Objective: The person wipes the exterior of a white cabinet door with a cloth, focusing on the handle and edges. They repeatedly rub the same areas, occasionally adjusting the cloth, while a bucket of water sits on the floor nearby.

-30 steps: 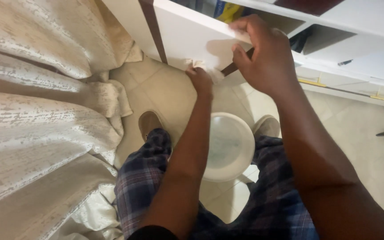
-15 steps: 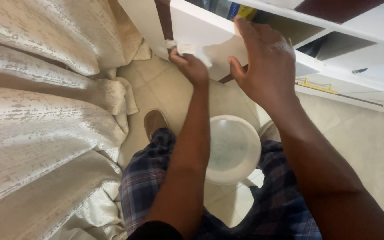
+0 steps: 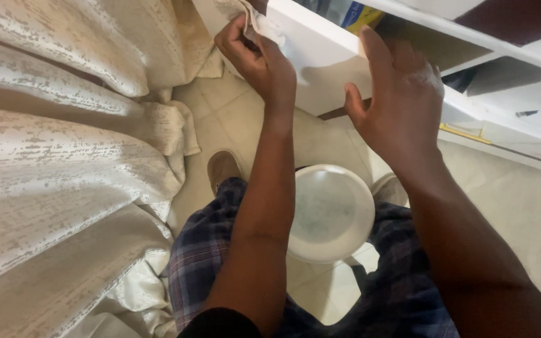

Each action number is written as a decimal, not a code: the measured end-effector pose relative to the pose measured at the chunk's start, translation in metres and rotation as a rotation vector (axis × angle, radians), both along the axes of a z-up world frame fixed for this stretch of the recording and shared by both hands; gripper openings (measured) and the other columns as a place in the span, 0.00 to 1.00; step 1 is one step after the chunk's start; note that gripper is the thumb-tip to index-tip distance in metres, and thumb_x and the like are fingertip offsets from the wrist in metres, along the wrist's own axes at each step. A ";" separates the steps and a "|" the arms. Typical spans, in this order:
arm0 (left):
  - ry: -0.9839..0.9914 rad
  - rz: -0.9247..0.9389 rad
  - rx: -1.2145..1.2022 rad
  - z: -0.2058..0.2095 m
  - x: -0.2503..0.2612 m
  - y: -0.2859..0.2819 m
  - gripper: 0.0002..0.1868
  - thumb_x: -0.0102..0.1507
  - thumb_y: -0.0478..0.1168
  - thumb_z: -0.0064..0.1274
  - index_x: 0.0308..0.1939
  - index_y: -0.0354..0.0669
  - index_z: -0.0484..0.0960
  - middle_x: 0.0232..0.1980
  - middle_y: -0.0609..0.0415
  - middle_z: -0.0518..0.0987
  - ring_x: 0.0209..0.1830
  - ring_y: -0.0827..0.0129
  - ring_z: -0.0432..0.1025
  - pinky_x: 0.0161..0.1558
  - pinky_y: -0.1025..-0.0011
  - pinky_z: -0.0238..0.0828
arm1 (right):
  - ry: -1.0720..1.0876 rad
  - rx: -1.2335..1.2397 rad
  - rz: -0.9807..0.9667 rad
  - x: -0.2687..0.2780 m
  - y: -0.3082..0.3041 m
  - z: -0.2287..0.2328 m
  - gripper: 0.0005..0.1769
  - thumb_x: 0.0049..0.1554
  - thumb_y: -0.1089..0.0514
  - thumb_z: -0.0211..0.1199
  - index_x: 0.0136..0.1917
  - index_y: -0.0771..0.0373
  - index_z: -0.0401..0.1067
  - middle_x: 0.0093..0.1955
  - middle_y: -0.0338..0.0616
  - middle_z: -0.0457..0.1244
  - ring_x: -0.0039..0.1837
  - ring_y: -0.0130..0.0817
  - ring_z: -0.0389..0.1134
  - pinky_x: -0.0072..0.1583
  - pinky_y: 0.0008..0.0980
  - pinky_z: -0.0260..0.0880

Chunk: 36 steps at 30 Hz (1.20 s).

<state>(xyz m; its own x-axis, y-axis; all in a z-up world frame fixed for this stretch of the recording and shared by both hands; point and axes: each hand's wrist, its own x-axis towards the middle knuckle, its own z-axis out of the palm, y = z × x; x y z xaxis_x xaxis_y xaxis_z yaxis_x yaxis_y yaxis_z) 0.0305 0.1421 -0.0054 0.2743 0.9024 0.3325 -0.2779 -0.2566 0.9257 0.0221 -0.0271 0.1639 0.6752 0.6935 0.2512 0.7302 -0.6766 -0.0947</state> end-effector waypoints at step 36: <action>0.463 -0.095 -0.534 -0.247 -0.022 0.053 0.24 0.72 0.40 0.36 0.72 0.39 0.60 0.71 0.40 0.66 0.67 0.52 0.65 0.64 0.61 0.64 | -0.091 -0.154 -0.090 -0.001 0.013 -0.018 0.49 0.56 0.45 0.72 0.82 0.61 0.53 0.62 0.55 0.59 0.60 0.51 0.62 0.58 0.59 0.59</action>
<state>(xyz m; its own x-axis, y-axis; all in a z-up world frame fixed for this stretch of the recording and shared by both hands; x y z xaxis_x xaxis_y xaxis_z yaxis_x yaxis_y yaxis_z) 0.0081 0.1952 -0.2521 0.3663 0.8744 -0.3182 0.1759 0.2707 0.9465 0.0209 -0.0144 0.1455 0.7153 0.6666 0.2094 0.6672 -0.7407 0.0787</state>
